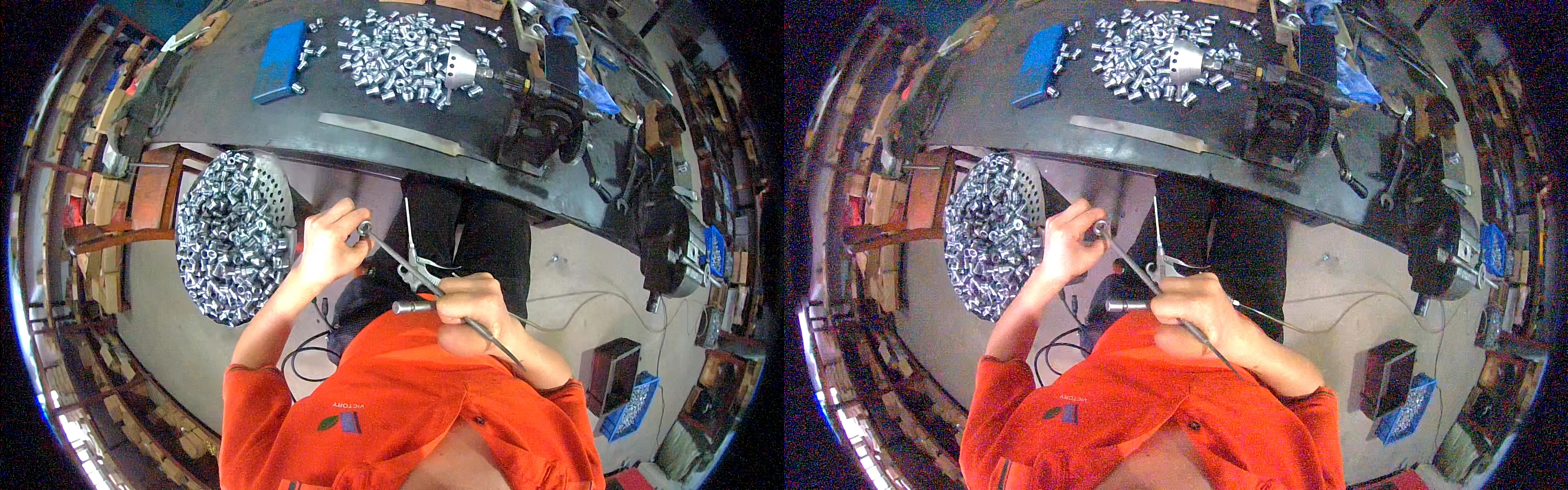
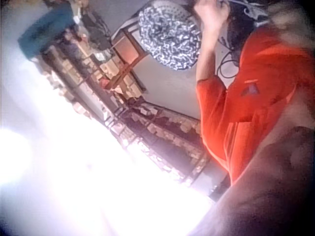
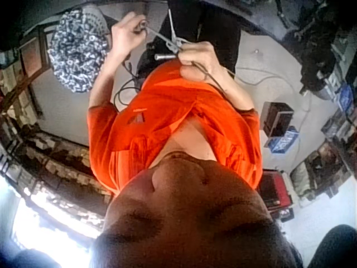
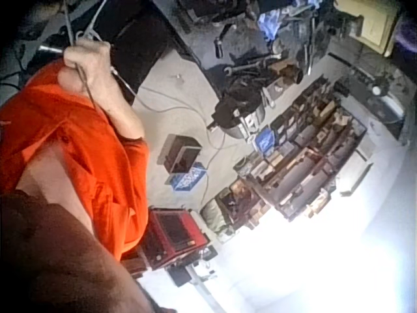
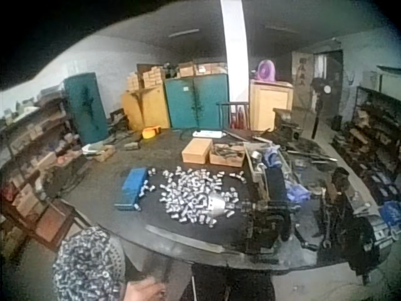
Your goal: The person cleans individual metal parts by holding each one and spraying it with air from a nozzle before placing it into a large metal container.
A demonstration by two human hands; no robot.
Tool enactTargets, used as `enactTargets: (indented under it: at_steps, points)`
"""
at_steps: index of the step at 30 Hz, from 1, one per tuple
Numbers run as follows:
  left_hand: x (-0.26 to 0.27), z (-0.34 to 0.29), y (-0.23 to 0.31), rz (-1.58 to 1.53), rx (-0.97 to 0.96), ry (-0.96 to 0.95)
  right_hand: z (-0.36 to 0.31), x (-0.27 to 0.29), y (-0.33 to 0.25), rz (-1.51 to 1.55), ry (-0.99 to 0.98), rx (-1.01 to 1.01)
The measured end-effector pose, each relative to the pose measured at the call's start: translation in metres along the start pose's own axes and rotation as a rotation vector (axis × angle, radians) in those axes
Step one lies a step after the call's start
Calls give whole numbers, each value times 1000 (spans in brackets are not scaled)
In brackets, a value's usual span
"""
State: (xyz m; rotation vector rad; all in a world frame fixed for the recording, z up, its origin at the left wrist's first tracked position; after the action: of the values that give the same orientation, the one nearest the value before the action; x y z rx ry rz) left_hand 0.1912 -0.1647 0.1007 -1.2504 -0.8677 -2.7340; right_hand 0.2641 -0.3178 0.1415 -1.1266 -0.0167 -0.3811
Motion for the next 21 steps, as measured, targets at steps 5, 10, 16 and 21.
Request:
enactTargets:
  at_steps: [5, 10, 16, 21]
  points:
    - [0, -2, 1, 22, -56, 12, 8, -3, 8, 10, 17, -69]
    - [-3, -1, 1, -9, -30, -23, 13, 1, 8, 49, 26, -83]
    - [-17, -2, 14, -55, -37, -75, 21, -9, 29, 45, -1, -112]
    - [-32, 10, 32, -141, -111, -93, 20, -13, 46, -241, 74, -8]
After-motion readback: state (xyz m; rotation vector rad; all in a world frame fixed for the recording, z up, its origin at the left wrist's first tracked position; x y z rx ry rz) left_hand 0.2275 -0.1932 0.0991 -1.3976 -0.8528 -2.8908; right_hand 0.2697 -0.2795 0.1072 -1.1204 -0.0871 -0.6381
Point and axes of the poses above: each hand's wrist, its own z-axis towards the middle knuckle, its own x-axis out of the back of the hand, y = z × x, the point moved 10 cm from there along z, towards the middle knuckle, and after that the axes turned 11 degrees about y, right-handed, at the moved point
